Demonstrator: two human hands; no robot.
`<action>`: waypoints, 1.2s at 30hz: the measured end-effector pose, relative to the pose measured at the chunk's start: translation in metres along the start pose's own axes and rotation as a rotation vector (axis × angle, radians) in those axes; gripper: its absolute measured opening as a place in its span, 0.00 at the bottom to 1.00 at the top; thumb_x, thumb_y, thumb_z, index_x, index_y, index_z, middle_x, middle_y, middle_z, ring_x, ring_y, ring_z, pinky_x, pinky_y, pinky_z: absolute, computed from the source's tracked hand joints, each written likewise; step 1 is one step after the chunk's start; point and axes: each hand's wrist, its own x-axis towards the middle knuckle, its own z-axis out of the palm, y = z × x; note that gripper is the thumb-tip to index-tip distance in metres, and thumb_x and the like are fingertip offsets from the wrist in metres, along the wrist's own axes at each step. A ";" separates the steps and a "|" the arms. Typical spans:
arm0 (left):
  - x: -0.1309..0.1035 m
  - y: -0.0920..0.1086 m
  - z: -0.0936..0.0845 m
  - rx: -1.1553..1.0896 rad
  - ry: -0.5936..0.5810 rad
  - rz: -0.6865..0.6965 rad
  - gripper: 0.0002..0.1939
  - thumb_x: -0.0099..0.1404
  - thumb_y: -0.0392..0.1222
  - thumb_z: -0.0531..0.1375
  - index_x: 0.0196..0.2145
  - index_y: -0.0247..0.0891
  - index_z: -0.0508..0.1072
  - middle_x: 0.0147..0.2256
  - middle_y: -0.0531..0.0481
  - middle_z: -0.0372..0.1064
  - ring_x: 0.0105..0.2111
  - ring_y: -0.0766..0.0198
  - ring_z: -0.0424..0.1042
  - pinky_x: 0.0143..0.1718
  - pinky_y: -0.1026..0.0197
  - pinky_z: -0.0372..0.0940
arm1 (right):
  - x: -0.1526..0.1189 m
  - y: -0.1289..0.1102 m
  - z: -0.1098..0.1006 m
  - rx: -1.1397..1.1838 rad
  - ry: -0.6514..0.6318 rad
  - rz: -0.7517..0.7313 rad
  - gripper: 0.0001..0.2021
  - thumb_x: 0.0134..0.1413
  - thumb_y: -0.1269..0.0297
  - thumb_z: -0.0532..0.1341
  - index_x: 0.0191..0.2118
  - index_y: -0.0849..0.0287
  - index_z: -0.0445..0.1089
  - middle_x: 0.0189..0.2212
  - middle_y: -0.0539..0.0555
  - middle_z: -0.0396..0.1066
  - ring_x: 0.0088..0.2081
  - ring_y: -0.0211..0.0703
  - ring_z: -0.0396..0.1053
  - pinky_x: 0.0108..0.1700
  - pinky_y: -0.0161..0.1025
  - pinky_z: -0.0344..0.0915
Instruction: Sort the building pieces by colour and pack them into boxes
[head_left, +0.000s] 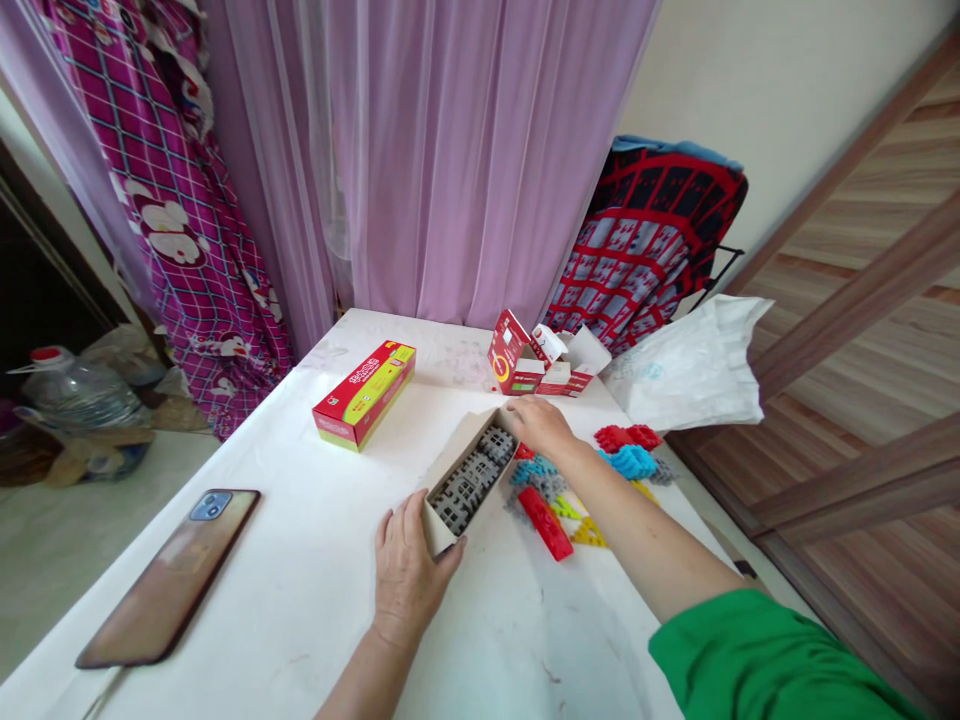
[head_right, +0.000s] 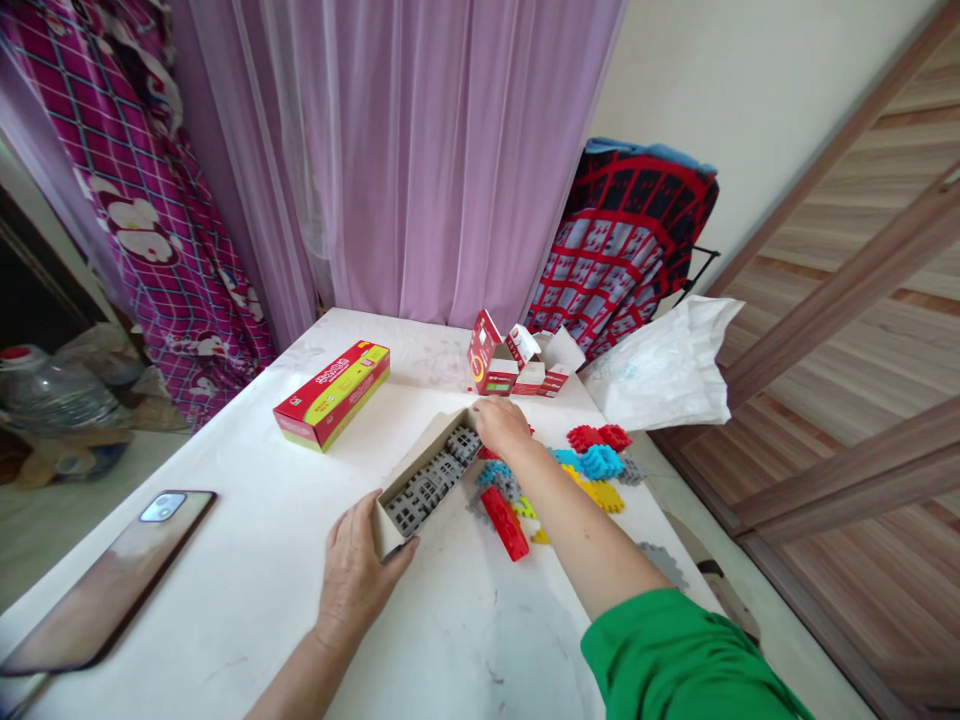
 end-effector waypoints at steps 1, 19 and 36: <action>0.000 0.000 0.000 0.007 -0.001 0.007 0.35 0.57 0.49 0.63 0.58 0.35 0.56 0.50 0.38 0.69 0.49 0.50 0.69 0.54 0.45 0.60 | 0.000 -0.001 -0.004 -0.009 0.002 -0.059 0.16 0.56 0.70 0.55 0.47 0.55 0.75 0.50 0.55 0.72 0.53 0.46 0.65 0.54 0.37 0.56; 0.000 -0.002 0.001 0.037 -0.023 0.027 0.36 0.58 0.50 0.62 0.58 0.35 0.56 0.51 0.37 0.69 0.50 0.51 0.70 0.57 0.46 0.56 | 0.001 -0.006 -0.016 -0.034 -0.373 -0.215 0.15 0.40 0.76 0.61 0.31 0.49 0.80 0.33 0.48 0.79 0.41 0.45 0.73 0.43 0.34 0.63; 0.014 -0.004 -0.003 0.009 -0.202 -0.181 0.42 0.54 0.67 0.52 0.56 0.32 0.60 0.46 0.34 0.69 0.47 0.43 0.70 0.50 0.46 0.63 | -0.111 0.253 0.012 0.007 -0.066 0.540 0.21 0.47 0.70 0.63 0.50 0.62 0.73 0.43 0.62 0.76 0.43 0.53 0.74 0.41 0.41 0.67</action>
